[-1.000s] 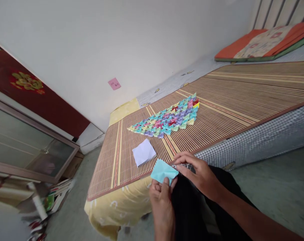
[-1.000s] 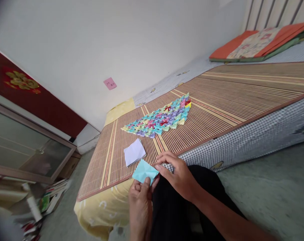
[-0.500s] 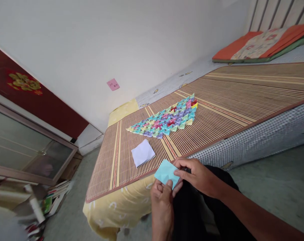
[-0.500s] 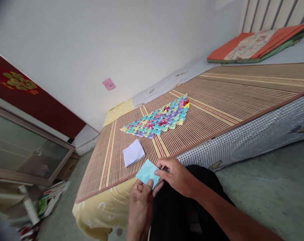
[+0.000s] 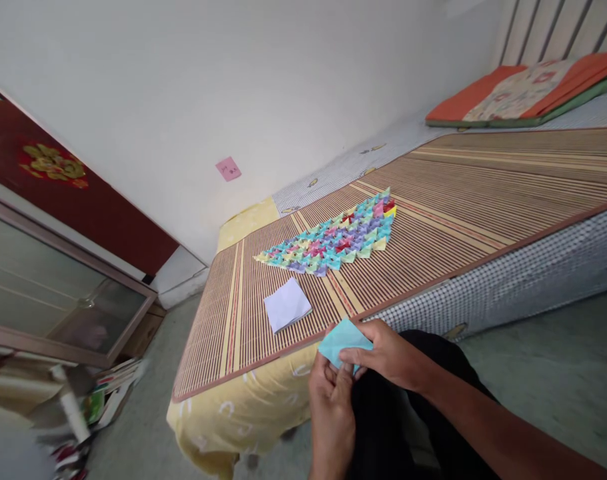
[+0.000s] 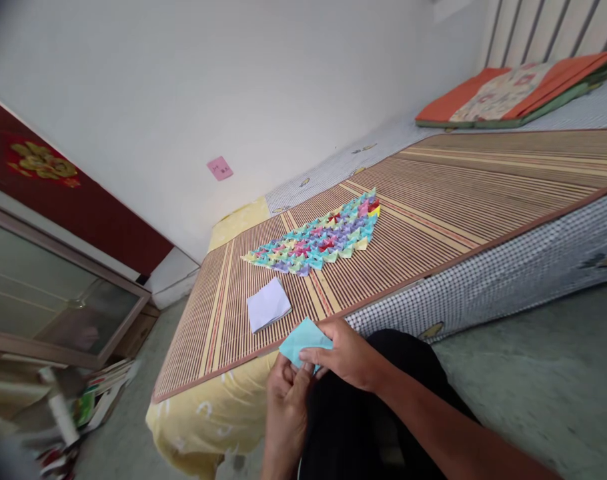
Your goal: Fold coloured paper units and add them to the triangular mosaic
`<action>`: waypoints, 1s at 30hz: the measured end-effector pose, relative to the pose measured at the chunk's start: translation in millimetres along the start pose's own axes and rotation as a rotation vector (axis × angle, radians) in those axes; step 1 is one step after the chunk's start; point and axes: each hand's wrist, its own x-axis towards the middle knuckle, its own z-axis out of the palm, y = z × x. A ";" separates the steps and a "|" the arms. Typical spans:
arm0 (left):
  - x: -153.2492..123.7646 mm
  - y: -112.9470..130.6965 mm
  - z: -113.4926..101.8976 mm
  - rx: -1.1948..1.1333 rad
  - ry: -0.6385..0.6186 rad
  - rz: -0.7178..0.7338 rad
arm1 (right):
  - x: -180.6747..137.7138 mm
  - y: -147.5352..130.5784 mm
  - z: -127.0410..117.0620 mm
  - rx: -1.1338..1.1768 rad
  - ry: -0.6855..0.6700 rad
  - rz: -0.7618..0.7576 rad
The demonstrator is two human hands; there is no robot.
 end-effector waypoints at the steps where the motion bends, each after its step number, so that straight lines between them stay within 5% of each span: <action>1: -0.4 -0.2 1.4 -0.001 0.005 0.002 | 0.6 2.7 1.7 0.027 0.019 0.028; 10: -3.1 17.2 -3.7 0.186 -0.058 0.028 | 1.6 8.8 1.1 0.068 0.059 -0.001; 15: -2.5 18.3 -16.3 0.413 0.061 0.123 | 1.2 8.9 -0.7 0.043 0.029 -0.003; 25: -1.8 8.4 -11.1 0.175 0.230 0.092 | -3.5 4.4 -5.1 0.126 0.077 0.018; 30: 3.0 -2.3 -9.2 0.018 0.157 -0.010 | -3.1 5.7 -2.8 0.021 0.159 -0.043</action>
